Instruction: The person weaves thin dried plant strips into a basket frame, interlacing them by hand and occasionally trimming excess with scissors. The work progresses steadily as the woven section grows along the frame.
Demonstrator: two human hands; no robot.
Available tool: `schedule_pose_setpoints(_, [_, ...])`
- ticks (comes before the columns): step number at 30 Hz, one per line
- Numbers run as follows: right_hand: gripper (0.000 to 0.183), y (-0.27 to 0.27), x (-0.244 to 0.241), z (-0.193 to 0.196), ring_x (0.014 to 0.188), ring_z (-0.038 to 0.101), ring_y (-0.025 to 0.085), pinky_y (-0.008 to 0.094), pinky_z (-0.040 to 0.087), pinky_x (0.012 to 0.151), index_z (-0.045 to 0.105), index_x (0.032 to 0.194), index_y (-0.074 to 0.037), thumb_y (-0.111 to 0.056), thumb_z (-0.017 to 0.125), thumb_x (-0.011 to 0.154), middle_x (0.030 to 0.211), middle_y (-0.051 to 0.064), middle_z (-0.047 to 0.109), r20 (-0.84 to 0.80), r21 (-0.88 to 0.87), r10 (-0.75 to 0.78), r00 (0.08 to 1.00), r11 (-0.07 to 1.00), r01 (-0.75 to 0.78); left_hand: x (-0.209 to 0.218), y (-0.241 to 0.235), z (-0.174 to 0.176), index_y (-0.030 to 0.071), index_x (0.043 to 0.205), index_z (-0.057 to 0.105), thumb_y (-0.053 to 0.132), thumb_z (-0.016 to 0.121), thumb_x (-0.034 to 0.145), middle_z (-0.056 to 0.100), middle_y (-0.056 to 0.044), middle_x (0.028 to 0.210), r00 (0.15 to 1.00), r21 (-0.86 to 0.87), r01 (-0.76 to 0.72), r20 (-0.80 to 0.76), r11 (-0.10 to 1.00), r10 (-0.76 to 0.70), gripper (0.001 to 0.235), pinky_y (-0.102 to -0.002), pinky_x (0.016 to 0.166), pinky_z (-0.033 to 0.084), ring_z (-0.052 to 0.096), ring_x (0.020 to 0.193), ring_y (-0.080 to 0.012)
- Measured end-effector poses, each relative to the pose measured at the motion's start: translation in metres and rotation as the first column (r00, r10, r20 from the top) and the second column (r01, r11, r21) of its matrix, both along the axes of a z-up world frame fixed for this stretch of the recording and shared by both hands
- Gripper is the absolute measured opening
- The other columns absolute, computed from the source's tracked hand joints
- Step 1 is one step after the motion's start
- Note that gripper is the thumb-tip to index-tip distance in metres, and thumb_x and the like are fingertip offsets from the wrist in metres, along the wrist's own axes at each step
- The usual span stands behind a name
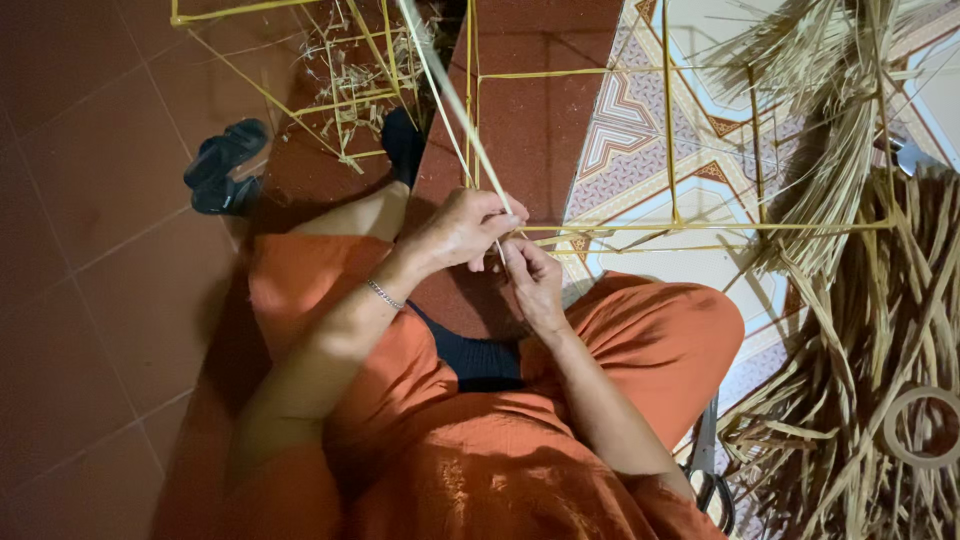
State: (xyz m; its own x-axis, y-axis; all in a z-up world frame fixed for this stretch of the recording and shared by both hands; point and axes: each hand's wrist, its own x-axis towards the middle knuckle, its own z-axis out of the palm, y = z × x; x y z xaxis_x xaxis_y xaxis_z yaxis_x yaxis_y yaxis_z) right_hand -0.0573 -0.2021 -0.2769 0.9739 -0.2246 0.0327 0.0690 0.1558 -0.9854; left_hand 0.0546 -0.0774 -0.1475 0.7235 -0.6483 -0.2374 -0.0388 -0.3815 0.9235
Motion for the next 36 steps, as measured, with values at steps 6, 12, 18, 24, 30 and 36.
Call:
schedule_pose_setpoints(6, [0.021,0.019,0.008,0.001,0.056,0.046,0.006,0.025,0.037,0.049,0.069,0.094,0.000,-0.014,0.058,0.106,0.067,-0.002,0.056,-0.156,-0.005,-0.054,0.986,0.999,0.053,-0.005,-0.004,-0.011,0.002,0.107,0.077,0.016,0.064,0.098,0.076,-0.006,0.075,0.997,-0.017,-0.059,0.055,0.998,0.060,0.021,-0.024,0.037,0.050,0.061,0.044,-0.0076])
schedule_pose_setpoints(12, [0.021,0.013,0.013,0.019,0.069,0.058,0.006,0.026,0.050,0.062,0.066,0.091,0.000,-0.009,0.057,0.107,0.075,0.002,0.067,0.152,-0.316,-0.039,0.988,0.945,0.086,-0.006,-0.006,-0.004,0.007,0.113,0.076,0.019,0.061,0.100,0.074,-0.008,0.071,0.999,0.074,-0.035,0.029,0.997,0.033,0.022,-0.025,0.039,0.050,0.060,0.043,-0.0087])
schedule_pose_setpoints(18, [0.024,-0.013,-0.020,0.037,0.061,0.059,0.010,0.028,0.049,0.057,0.068,0.090,-0.002,-0.021,0.061,0.102,0.068,0.002,0.062,-0.083,-0.451,-0.105,0.991,0.891,0.056,-0.007,-0.003,0.006,0.009,0.119,0.066,0.012,0.060,0.096,0.079,-0.006,0.094,0.991,0.033,0.049,0.126,0.998,-0.053,0.024,-0.027,0.041,0.055,0.067,0.049,-0.0100])
schedule_pose_setpoints(24, [0.035,-0.061,-0.027,0.052,0.072,0.057,0.010,0.026,0.047,0.069,0.065,0.084,-0.007,-0.035,0.062,0.104,0.078,0.001,0.063,-0.221,0.115,0.103,0.970,0.990,-0.079,-0.005,-0.002,-0.009,0.007,0.112,0.056,0.001,0.062,0.083,0.077,-0.009,0.092,0.924,-0.042,0.136,0.364,0.990,-0.112,0.031,-0.033,0.065,0.060,0.075,0.079,-0.0179])
schedule_pose_setpoints(30, [0.031,-0.085,-0.011,0.105,0.073,0.063,0.017,0.036,0.055,0.076,0.065,0.086,-0.007,-0.032,0.063,0.104,0.110,0.019,0.075,-0.086,0.573,0.088,0.992,0.819,-0.023,-0.009,-0.009,-0.026,0.007,0.110,0.052,0.003,0.069,0.088,0.066,-0.011,0.077,0.915,0.062,0.078,0.391,0.995,-0.096,0.028,-0.037,0.060,0.055,0.071,0.070,-0.0243])
schedule_pose_setpoints(36, [0.029,-0.095,0.038,0.129,0.105,0.071,0.035,0.045,0.058,0.086,0.065,0.093,-0.005,-0.030,0.060,0.105,0.130,0.033,0.062,-0.046,0.699,0.110,0.993,0.713,-0.046,-0.013,-0.009,-0.033,0.004,0.110,0.057,0.003,0.071,0.091,0.068,-0.016,0.076,0.892,-0.056,0.038,0.451,0.998,-0.008,0.025,-0.039,0.060,0.054,0.073,0.069,-0.0265])
